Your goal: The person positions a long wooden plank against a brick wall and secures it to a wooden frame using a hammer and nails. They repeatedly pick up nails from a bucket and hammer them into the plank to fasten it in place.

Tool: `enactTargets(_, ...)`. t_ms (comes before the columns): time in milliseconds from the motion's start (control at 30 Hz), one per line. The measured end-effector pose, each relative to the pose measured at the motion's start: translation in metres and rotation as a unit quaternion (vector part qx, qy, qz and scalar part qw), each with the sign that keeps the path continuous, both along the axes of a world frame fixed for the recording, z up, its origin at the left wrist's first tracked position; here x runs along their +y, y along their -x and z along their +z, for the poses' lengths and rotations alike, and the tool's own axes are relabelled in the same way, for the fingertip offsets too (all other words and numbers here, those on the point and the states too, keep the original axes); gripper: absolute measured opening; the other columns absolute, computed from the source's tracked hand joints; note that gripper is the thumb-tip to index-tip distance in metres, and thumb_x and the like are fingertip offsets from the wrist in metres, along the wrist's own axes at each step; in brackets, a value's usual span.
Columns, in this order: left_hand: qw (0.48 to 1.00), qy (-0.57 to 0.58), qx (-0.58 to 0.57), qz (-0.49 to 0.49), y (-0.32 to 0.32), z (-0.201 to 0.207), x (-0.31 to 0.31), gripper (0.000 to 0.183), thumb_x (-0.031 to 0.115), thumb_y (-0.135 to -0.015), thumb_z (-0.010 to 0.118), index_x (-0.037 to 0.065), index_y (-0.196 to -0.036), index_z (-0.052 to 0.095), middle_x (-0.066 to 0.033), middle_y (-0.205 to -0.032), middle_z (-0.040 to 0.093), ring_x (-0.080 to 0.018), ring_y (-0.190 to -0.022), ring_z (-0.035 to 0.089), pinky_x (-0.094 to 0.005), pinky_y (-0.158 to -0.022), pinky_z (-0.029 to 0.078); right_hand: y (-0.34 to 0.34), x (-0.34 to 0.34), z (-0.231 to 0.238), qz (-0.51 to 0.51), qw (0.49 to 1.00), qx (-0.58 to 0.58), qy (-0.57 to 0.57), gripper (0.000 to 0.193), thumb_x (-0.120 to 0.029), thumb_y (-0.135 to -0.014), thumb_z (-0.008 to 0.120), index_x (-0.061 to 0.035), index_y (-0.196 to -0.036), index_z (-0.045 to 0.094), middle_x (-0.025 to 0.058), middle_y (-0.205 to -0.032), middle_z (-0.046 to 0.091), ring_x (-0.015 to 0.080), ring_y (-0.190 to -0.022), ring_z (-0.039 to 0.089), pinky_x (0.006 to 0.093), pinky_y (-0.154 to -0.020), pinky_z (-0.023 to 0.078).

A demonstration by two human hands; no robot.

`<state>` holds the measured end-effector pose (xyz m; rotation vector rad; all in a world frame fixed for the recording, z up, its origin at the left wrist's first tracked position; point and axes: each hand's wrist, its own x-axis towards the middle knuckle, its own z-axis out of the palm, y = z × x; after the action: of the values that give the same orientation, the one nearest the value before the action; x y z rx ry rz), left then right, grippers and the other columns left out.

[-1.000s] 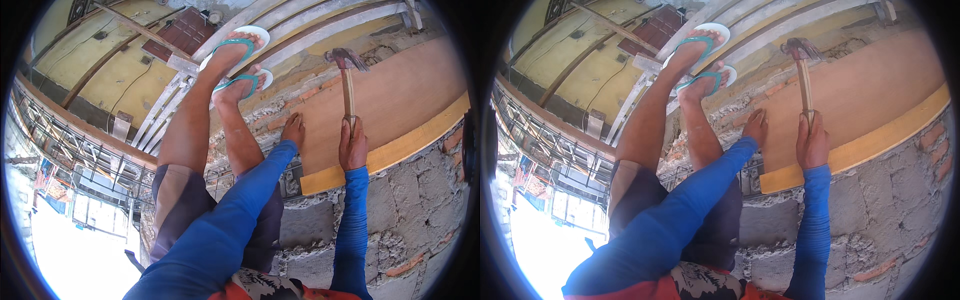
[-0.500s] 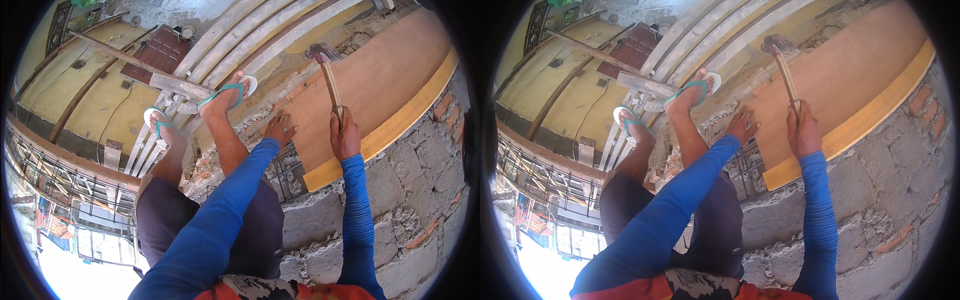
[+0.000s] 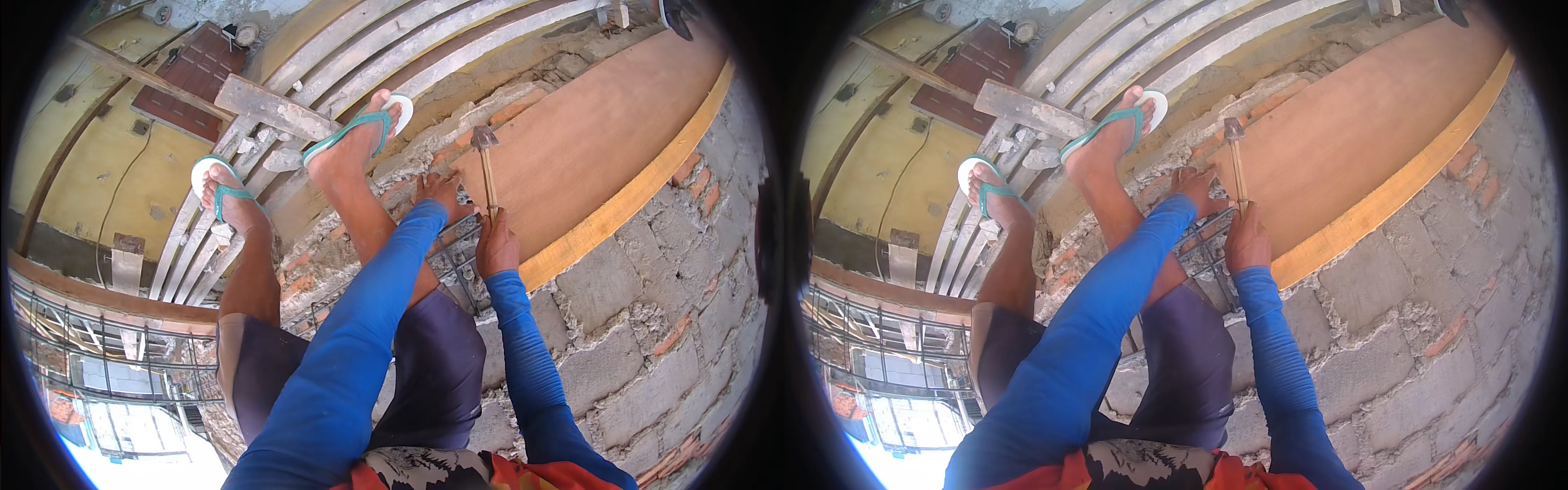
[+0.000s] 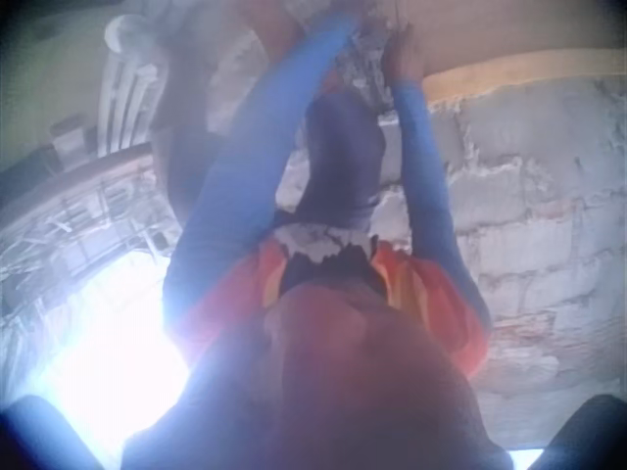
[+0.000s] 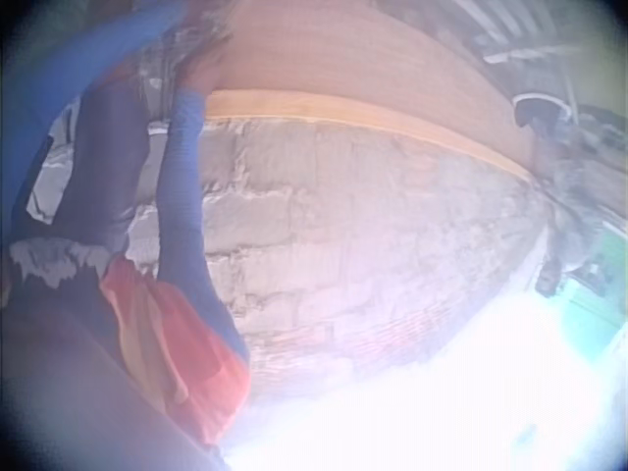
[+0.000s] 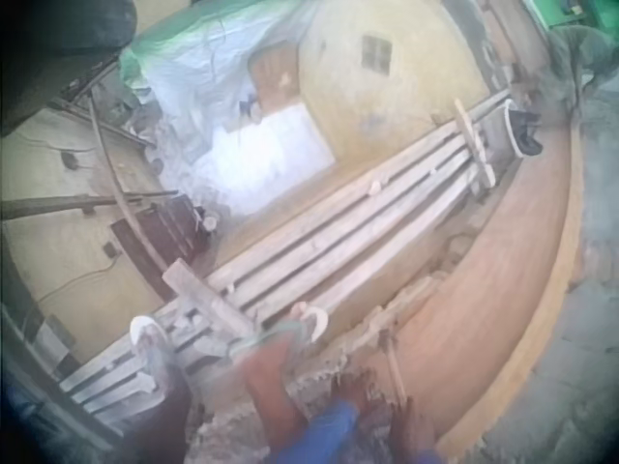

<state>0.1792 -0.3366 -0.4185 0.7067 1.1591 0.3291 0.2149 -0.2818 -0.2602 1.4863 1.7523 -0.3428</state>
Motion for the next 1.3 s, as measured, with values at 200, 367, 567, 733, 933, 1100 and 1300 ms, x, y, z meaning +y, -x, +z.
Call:
enactTargets(200,0.999,-0.012,-0.037,0.018,0.002,-0.012,-0.006,0.097,0.065,-0.078,0.065,0.016,-0.154,0.031,-0.01,-0.156,0.038,-0.0367,-0.145,0.026,-0.061,-0.119,0.007,0.06,0.004,0.006,0.026,0.991,0.112,-0.074,0.034,-0.02,-0.1,0.051,0.0017,-0.126,0.045,0.0318,-0.089,0.065,0.0512,-0.082,0.062,0.0566,-0.068,0.048)
enactTargets(367,0.999,-0.017,-0.032,-0.011,-0.006,-0.02,-0.009,0.085,0.054,-0.082,0.063,0.021,-0.154,0.031,-0.0094,-0.153,0.042,-0.0355,-0.145,0.026,-0.0638,-0.118,0.006,0.044,-0.012,-0.006,0.065,0.986,0.123,-0.089,0.035,-0.019,-0.1,0.052,0.0021,-0.126,0.045,0.0315,-0.088,0.065,0.0503,-0.081,0.063,0.0554,-0.067,0.049)
enactTargets(567,0.996,0.003,-0.069,-0.047,-0.003,-0.03,-0.006,0.077,0.034,-0.084,0.058,0.022,-0.154,0.03,-0.0083,-0.156,0.038,-0.0332,-0.148,0.022,-0.0659,-0.117,0.008,0.05,-0.008,0.005,0.006,0.996,0.042,-0.084,0.028,-0.02,-0.1,0.052,0.0017,-0.118,0.048,0.0312,-0.09,0.065,0.0489,-0.085,0.064,0.0542,-0.069,0.049)
enactTargets(733,0.995,0.014,-0.081,-0.053,0.004,-0.024,-0.006,0.076,0.026,-0.086,0.052,0.021,-0.157,0.025,-0.0042,-0.159,0.034,-0.0323,-0.149,0.02,-0.0609,-0.121,0.006,0.139,0.007,0.009,0.029,0.937,0.287,-0.195,0.028,-0.019,-0.101,0.051,0.0043,-0.115,0.049,0.0299,-0.092,0.065,0.0487,-0.084,0.064,0.0547,-0.069,0.049)
enactTargets(933,0.994,0.014,-0.093,-0.059,0.004,-0.024,0.001,0.077,0.029,-0.086,0.053,0.022,-0.157,0.025,-0.0066,-0.158,0.034,-0.0321,-0.15,0.018,-0.0618,-0.12,0.006,0.011,-0.021,-0.005,-0.023,0.996,-0.03,-0.082,0.026,-0.019,-0.101,0.051,0.0032,-0.114,0.05,0.0295,-0.088,0.066,0.0477,-0.081,0.064,0.054,-0.067,0.049)
enactTargets(1100,0.995,0.005,-0.076,-0.061,0.001,-0.028,-0.003,0.077,0.035,-0.086,0.053,0.025,-0.157,0.024,-0.0149,-0.152,0.042,-0.0332,-0.148,0.024,-0.0637,-0.118,0.008,0.099,0.013,-0.002,0.019,0.96,0.214,-0.181,0.027,-0.024,-0.102,0.051,0.001,-0.11,0.055,0.0253,-0.083,0.064,0.0415,-0.076,0.064,0.0462,-0.067,0.05)
enactTargets(1300,0.994,-0.01,-0.083,-0.063,0.004,-0.029,0.001,0.077,0.034,-0.086,0.052,0.025,-0.157,0.022,-0.017,-0.154,0.039,-0.0353,-0.147,0.025,-0.0624,-0.118,0.009,-0.005,-0.034,-0.02,0.016,0.983,0.067,-0.168,0.026,-0.025,-0.101,0.052,-0.0027,-0.113,0.054,0.0251,-0.085,0.064,0.0398,-0.079,0.067,0.045,-0.067,0.051)
